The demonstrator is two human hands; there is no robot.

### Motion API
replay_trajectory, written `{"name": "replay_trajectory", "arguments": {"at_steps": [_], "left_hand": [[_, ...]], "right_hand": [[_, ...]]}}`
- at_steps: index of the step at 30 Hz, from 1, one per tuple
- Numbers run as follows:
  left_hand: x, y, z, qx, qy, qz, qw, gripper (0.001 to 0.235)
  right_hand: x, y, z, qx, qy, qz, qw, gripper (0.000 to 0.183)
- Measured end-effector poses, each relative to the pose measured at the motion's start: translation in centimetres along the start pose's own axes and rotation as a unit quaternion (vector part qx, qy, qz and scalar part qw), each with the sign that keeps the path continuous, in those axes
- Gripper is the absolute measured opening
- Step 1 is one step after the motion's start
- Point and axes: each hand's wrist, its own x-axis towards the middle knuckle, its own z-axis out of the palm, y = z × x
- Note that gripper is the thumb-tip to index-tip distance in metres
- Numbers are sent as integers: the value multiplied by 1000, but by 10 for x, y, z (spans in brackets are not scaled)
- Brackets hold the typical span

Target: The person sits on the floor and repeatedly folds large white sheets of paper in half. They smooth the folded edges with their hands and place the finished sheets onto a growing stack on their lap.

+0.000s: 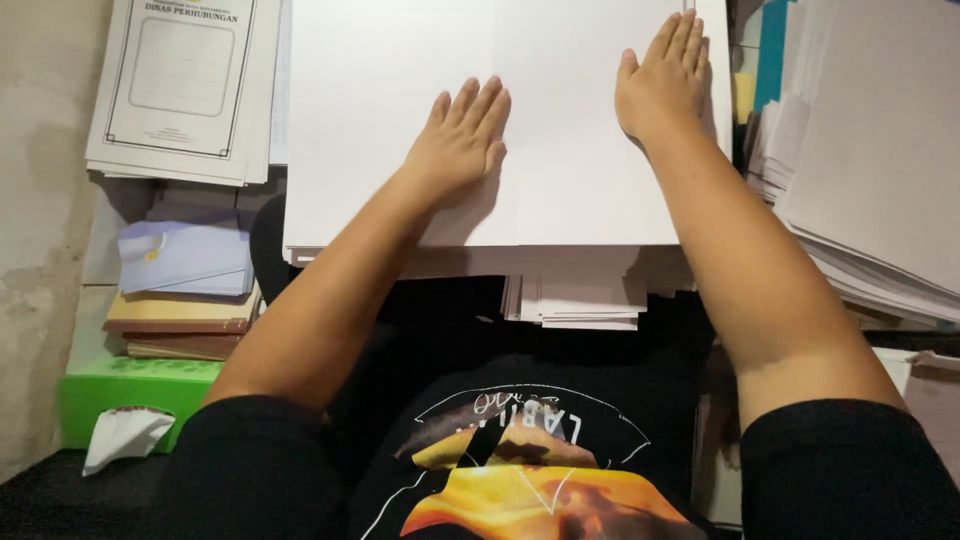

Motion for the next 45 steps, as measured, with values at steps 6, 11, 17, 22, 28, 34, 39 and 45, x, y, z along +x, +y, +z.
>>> {"name": "replay_trajectory", "arguments": {"at_steps": [6,11,17,22,28,34,39,45], "left_hand": [[119,-41,-44,-7,1,-82,997,64],[157,-74,-22,23,174,-31,984,47],[65,-24,-47,-33,90,-70,993,62],[24,-27,-11,-26,185,-41,982,57],[52,-48,23,-60,306,-30,950,51],[53,-54,31,-147,386,-63,909,52],[51,-46,27,-150,375,-82,911,55],[44,-41,19,-108,387,-87,912,45]], "right_hand": [[2,3,0,22,12,4,1000,69],[6,3,6,18,19,5,1000,69],[5,2,4,20,14,5,1000,69],[-1,-6,11,-21,42,-9,999,71],[-111,-71,20,-30,-70,-143,987,73],[-107,-104,27,-23,-94,-255,962,72],[-15,-136,24,15,-18,-264,964,68],[63,-164,31,27,29,-238,970,63]]}}
